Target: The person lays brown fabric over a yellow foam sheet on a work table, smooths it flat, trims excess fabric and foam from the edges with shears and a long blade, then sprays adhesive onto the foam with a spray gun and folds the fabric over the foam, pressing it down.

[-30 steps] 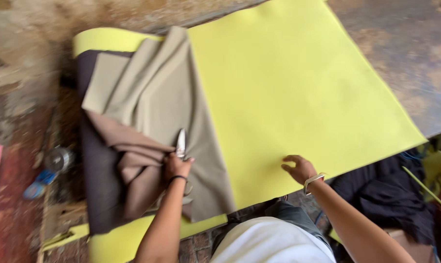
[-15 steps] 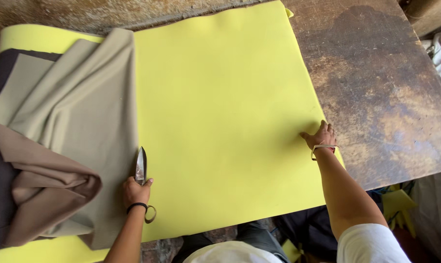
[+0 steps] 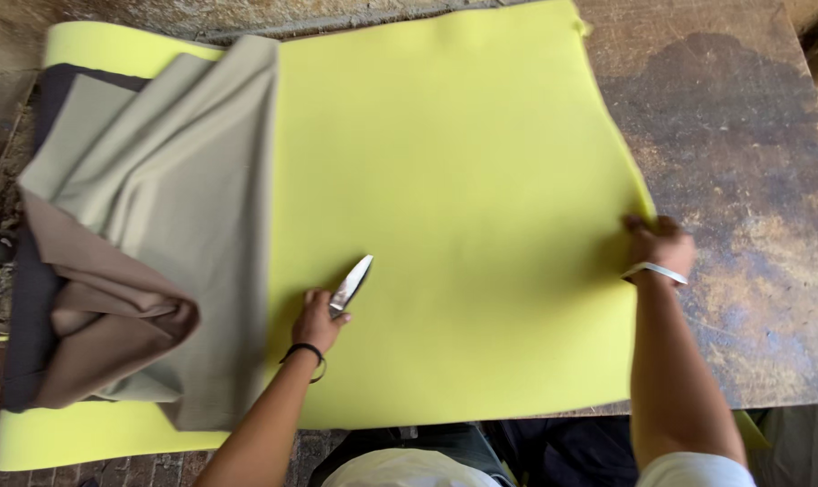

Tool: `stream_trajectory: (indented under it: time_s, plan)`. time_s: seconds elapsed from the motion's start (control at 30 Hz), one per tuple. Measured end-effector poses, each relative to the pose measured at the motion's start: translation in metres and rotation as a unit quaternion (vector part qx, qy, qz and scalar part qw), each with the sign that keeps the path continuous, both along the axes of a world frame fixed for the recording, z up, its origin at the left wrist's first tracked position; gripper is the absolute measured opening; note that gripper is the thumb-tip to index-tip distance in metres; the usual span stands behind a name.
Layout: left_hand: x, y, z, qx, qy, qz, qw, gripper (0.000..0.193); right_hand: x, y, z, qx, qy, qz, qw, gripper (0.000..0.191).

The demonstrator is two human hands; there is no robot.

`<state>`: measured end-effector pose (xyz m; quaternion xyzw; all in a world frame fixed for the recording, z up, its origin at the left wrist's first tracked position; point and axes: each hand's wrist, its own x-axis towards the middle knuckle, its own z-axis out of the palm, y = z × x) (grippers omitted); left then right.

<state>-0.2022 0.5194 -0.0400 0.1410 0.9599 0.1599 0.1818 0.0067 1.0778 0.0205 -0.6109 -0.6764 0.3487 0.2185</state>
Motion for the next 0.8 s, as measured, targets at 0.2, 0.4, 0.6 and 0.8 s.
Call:
stream_trajectory:
  time_s: [0.2,0.4,0.6,0.8]
  plan:
    - [0.023,0.051,0.005,0.020,-0.053,-0.046,0.997,0.051,0.053,0.066,-0.009,0.059,-0.244,-0.020,0.968,0.053]
    - [0.023,0.082,0.006,0.125,-0.039,0.033,0.991,0.050,-0.023,-0.074,-0.065,-0.005,-0.066,0.220,0.973,0.038]
    - [0.023,0.103,0.034,0.247,-0.114,-0.041,0.961,0.040,-0.107,-0.330,-0.050,-0.534,0.201,0.280,0.772,0.044]
    - [-0.037,0.014,0.087,0.261,-0.128,-0.134,0.947,0.031,-0.129,-0.368,-0.013,-0.495,0.243,0.182,0.814,0.024]
